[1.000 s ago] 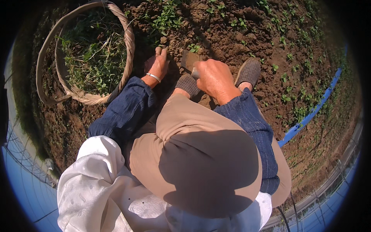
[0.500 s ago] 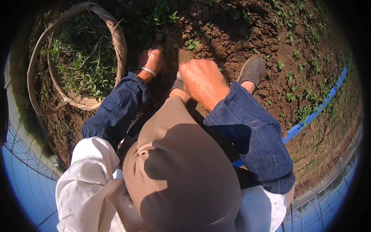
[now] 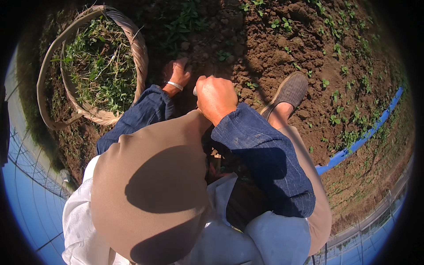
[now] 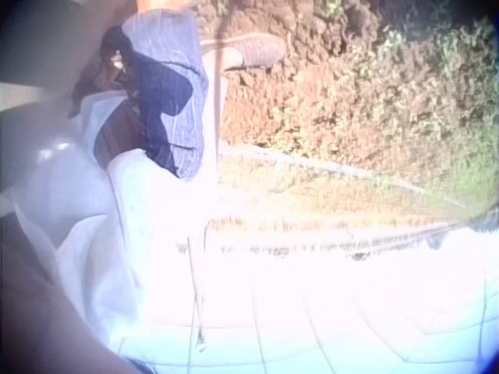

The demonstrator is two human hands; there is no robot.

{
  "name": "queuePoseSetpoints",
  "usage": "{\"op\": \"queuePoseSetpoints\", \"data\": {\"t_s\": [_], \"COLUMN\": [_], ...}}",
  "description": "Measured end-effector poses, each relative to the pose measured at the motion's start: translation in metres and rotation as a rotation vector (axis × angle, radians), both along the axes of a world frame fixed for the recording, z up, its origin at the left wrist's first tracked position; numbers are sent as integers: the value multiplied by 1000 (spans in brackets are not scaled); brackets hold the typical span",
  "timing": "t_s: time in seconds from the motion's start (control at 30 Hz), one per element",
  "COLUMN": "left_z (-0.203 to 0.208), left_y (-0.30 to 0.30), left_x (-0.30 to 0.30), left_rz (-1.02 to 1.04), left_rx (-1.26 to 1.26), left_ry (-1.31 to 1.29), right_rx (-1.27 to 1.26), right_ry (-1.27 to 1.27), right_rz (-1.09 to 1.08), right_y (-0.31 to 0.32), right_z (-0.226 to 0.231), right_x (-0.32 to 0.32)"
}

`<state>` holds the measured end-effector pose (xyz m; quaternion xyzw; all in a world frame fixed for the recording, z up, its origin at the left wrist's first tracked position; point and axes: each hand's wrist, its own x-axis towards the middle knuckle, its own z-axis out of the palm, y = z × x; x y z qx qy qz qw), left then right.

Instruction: The person pulls small plants from the soil by hand and using a trowel, then places the collected greens into a woven basket.

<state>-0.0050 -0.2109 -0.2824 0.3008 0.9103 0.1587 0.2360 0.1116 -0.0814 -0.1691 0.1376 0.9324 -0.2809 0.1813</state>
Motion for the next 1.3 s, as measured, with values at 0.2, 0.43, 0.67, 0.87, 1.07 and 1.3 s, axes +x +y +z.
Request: {"op": "queuePoseSetpoints", "data": {"t_s": [0.2,0.43,0.67,0.87,1.07,1.3], "left_z": [-50,-16,-114,-34,-7,2], "left_y": [-26,-11,-52,-18,-11,-17], "left_x": [-7,-12,4,-6,-9,-12], "left_rz": [69,91,332,161,407,673], "left_rx": [155,18,462,154,281,120], "left_ry": [35,-27,-18,-209,-411,-439], "right_rx": [0,-19,-11,-97,-280,-228], "right_ry": [-10,47,-51,47,179,198], "right_rz": [28,58,4,-57,-219,-123], "right_y": [29,20,4,30,42,42], "right_z": [-14,11,-17,-49,-82,-40], "right_x": [17,5,16,52,81,47]}}
